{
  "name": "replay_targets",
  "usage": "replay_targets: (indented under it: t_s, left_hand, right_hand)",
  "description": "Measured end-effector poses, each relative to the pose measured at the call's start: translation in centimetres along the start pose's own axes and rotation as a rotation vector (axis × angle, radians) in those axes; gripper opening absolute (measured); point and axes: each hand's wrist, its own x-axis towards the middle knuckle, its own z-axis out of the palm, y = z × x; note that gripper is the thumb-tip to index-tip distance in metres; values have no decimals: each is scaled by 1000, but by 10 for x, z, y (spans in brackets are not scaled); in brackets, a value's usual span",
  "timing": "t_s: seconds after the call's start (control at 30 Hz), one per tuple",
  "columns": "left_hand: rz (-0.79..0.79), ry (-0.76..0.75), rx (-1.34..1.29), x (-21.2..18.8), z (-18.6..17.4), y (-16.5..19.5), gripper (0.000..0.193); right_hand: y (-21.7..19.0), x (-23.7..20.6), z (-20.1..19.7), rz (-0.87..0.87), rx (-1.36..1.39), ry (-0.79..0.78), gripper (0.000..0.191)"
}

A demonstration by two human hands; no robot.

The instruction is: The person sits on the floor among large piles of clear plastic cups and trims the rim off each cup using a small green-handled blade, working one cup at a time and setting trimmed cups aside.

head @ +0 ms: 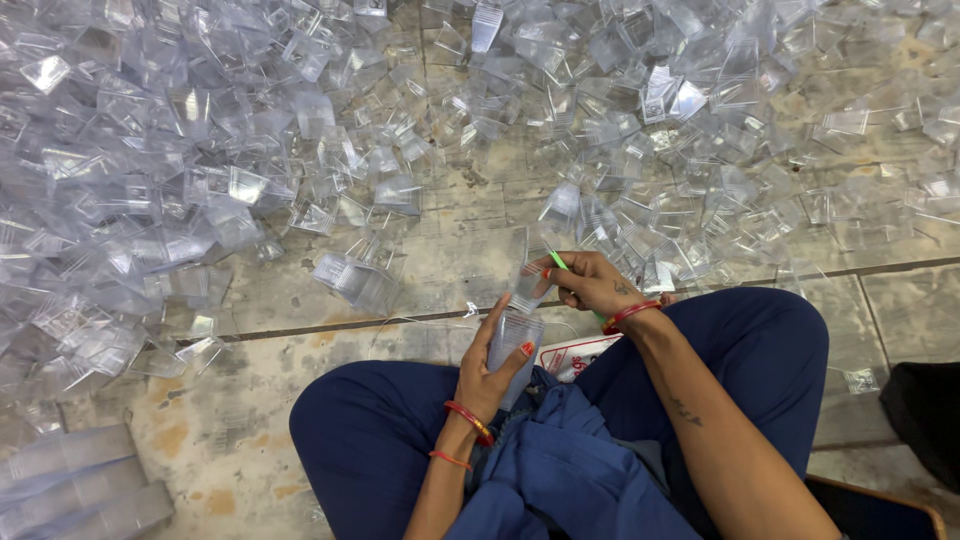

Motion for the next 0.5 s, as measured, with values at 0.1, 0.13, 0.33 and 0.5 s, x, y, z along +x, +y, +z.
replay_targets:
  t_s: [0.1, 0.13, 0.33, 0.5]
  left_hand:
    - [-1, 8, 2, 0, 1, 0, 77]
    - [4, 12, 8, 0, 1, 0, 76]
    - [-18, 25, -12, 1, 2, -1, 76]
    - [39, 70, 13, 4, 4, -1, 75]
  right_hand:
    - [2, 1, -2, 6, 18, -9, 33]
    - [2, 1, -2, 3, 19, -9, 33]
    - [4, 2, -3, 3, 18, 3, 32]
    - [10, 2, -1, 39, -45, -48, 30]
